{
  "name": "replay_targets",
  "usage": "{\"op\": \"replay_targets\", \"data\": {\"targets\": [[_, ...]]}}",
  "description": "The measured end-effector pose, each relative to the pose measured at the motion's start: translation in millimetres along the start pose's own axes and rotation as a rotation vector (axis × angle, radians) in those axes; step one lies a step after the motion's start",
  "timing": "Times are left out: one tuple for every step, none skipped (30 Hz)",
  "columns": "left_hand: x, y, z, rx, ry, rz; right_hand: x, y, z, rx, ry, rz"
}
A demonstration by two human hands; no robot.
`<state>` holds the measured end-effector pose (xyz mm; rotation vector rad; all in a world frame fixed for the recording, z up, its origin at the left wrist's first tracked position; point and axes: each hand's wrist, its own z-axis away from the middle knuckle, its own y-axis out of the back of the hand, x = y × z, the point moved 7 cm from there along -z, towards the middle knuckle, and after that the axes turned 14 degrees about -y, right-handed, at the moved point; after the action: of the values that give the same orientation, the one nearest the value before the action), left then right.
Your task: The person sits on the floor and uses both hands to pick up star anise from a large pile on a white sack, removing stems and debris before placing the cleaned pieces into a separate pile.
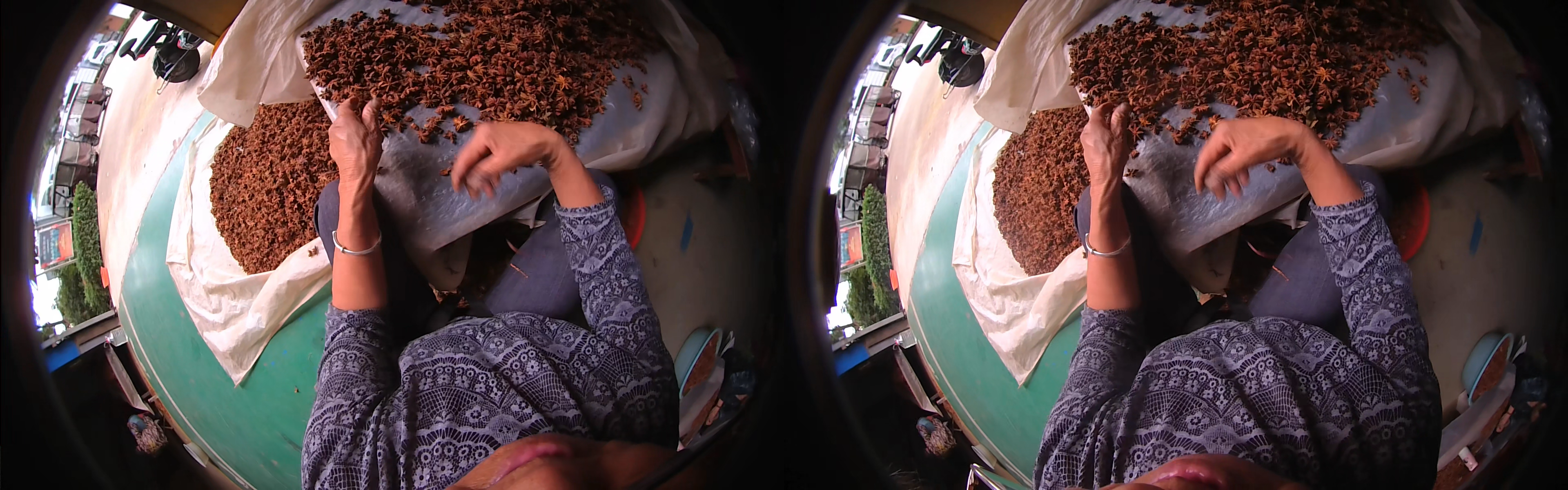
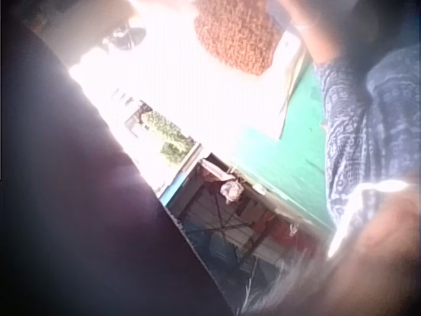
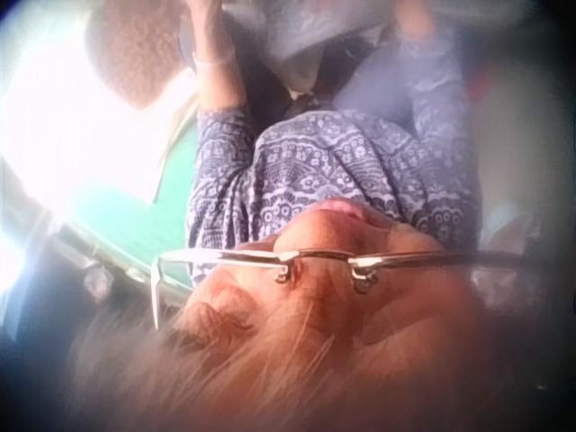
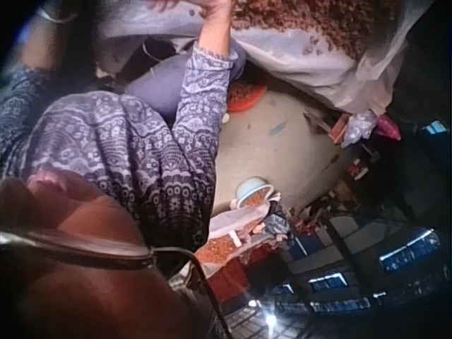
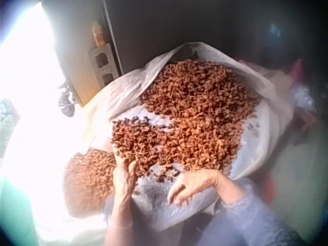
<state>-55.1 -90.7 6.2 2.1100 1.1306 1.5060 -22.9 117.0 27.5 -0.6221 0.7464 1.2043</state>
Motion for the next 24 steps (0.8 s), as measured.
{"op": "replay_targets", "data": {"targets": [[15, 1, 2, 0.038, -0.083, -0.136, 9, 26, -12, 0.342, -0.032, 0.093], [26, -9, 5, -0.139, -0.012, -0.008, -1, 44, -12, 0.792, 0.177, 0.420], [34, -18, 7, -0.238, -0.020, 0.028, 0, 47, -13, 1.151, 0.283, 0.694], [39, -28, 11, -0.287, -0.088, 0.012, 5, 49, -28, 1.196, 0.271, 0.759], [42, -37, 15, -0.335, -0.158, -0.004, 3, 48, -38, 1.242, 0.261, 0.825], [47, -41, 19, -0.333, -0.233, -0.028, 3, 47, -44, 1.274, 0.281, 0.855], [47, -47, 23, -0.400, -0.261, 0.011, 0, 45, -46, 1.307, 0.296, 0.883], [47, -49, 24, -0.381, -0.281, -0.001, -2, 43, -47, 1.341, 0.311, 0.911], [48, -50, 24, -0.363, -0.302, -0.013, 0, 48, -47, 1.331, 0.287, 0.831], [57, -47, 25, -0.343, -0.316, 0.015, 2, 51, -43, 1.321, 0.255, 0.752], [67, -42, 23, -0.324, -0.330, 0.044, 5, 54, -40, 1.310, 0.223, 0.673], [72, -41, 19, -0.284, -0.410, 0.042, 5, 59, -36, 1.333, 0.353, 0.555], [64, -43, 17, -0.216, -0.428, 0.191, -1, 61, -36, 1.285, 0.411, 0.488], [62, -43, 13, -0.213, -0.392, 0.270, 0, 65, -39, 1.164, 0.387, 0.345], [61, -43, 11, -0.210, -0.355, 0.350, 1, 67, -41, 1.041, 0.362, 0.203], [67, -43, 7, -0.204, -0.295, 0.435, 2, 71, -34, 1.036, 0.320, 0.178], [59, -54, 7, -0.290, 0.027, 0.746, 2, 71, -25, 0.982, 0.237, 0.022], [64, -56, 6, -0.318, 0.169, 1.034, -5, 70, -12, 0.999, 0.266, 0.063], [67, -54, 6, -0.337, 0.317, 1.312, -14, 66, -4, 1.009, 0.302, 0.104], [69, -55, 6, -0.429, 0.299, 1.605, -25, 58, 5, 1.052, 0.379, 0.216], [76, -53, 11, -0.573, 0.323, 1.769, -27, 55, 11, 1.072, 0.382, 0.209], [86, -43, 14, -0.666, 0.249, 2.002, -28, 51, 19, 1.088, 0.389, 0.202], [93, -29, 16, -0.765, 0.165, 2.235, -27, 49, 27, 1.108, 0.392, 0.194], [87, -13, 13, -0.787, -0.018, 2.153, -11, 60, 39, 1.115, 0.336, 0.048]]}}
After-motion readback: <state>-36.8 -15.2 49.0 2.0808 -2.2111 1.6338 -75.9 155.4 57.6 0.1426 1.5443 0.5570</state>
